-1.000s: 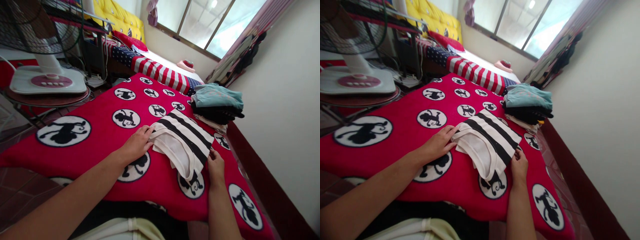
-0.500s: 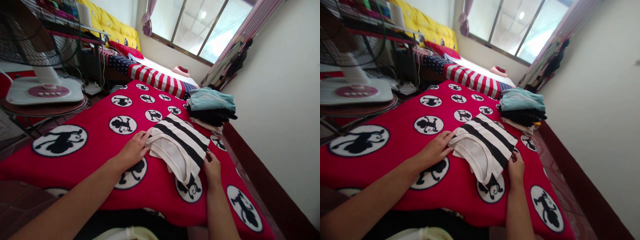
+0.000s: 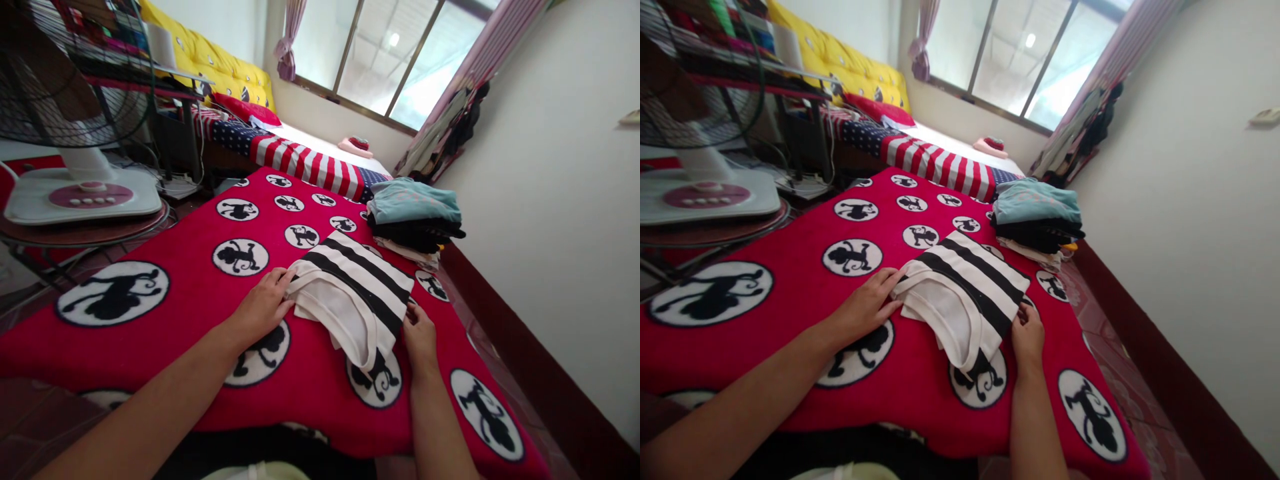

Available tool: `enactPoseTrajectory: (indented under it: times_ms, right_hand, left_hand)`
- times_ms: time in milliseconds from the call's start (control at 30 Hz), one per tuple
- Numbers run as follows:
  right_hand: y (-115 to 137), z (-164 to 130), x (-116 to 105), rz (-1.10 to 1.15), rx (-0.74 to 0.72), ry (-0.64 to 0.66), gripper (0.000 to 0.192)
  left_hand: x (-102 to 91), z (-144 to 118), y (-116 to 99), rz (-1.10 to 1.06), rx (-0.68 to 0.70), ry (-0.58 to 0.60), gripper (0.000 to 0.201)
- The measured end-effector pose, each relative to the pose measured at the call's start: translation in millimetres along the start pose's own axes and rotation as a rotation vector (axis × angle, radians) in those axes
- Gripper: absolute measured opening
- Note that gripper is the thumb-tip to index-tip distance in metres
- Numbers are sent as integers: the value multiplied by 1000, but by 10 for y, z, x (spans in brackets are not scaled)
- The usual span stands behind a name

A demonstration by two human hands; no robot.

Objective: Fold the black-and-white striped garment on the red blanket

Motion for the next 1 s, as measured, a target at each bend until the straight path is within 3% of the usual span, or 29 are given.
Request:
enactPoseTrajectory:
  times_ms: [1000]
  right_hand:
    - [12, 0, -3, -2, -14, 7, 45]
  left_hand:
    - [-13, -1, -16, -3, -13, 13, 58]
Point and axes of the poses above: each hand's wrist, its own z-axis towards the middle knuckle, its own x-axis out of the palm, y = z × x, the point moved 4 cm from there along z, towards the middle knuckle, and after that the axes turned 5 degrees about x, right-handed, at the moved point
